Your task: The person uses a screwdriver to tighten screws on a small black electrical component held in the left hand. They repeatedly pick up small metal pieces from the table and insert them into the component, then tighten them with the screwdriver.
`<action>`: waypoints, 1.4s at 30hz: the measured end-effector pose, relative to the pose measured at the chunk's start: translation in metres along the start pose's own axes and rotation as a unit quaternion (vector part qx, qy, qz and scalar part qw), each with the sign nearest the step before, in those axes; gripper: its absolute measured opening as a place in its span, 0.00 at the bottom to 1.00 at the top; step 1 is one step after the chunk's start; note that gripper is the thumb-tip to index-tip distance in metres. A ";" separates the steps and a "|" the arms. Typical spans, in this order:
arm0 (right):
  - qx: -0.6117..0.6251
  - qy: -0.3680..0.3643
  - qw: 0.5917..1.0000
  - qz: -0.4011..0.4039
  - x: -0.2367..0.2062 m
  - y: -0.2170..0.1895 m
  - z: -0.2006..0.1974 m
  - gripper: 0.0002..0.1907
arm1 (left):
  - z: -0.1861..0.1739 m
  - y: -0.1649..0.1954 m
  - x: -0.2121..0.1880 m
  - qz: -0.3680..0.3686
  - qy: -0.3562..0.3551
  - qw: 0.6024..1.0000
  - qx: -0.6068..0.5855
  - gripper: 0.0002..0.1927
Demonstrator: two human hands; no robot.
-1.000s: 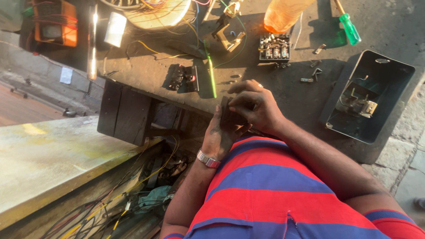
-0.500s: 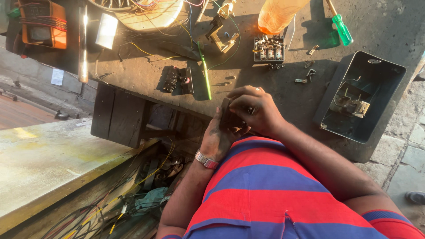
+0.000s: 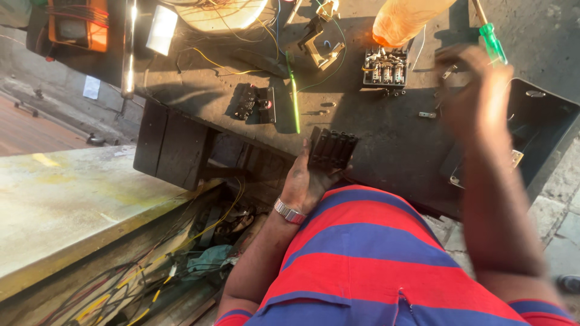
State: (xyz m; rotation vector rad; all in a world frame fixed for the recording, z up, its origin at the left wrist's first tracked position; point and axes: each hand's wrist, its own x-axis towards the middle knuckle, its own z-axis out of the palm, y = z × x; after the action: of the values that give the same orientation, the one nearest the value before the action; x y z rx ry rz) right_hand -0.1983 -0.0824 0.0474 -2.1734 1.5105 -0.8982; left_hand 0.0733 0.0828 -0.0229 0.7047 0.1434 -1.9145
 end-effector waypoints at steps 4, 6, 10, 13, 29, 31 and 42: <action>-0.264 -0.043 0.962 0.047 0.040 0.079 -0.016 0.17 | -0.001 -0.001 0.009 -0.004 0.009 1.000 -0.014 0.30; -0.289 -0.040 0.955 0.051 0.053 0.099 -0.013 0.23 | 0.001 -0.002 0.012 0.001 -0.007 1.000 -0.016 0.31; -0.242 -0.085 0.960 0.111 0.068 0.113 -0.005 0.26 | 0.004 -0.004 0.016 0.011 -0.003 0.999 -0.050 0.30; -0.221 -0.110 0.963 0.106 0.076 0.116 -0.008 0.19 | 0.006 -0.003 0.019 0.025 0.003 0.998 -0.058 0.29; 0.090 -0.249 0.960 0.096 -0.109 -0.076 -0.025 0.21 | -0.008 0.001 0.035 0.068 0.046 0.993 -0.091 0.24; 0.092 -0.260 0.954 0.115 -0.109 -0.081 -0.020 0.21 | -0.010 -0.002 0.034 0.061 0.041 0.993 -0.097 0.26; 0.082 -0.293 0.945 0.118 -0.109 -0.088 -0.015 0.25 | -0.018 -0.011 0.028 0.071 0.030 0.993 -0.094 0.27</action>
State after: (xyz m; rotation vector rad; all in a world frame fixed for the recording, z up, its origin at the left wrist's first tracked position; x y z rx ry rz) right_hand -0.1716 0.0525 0.0783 -1.8540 1.2958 -0.2453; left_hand 0.0633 0.0721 -0.0548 0.6285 0.3012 -1.7198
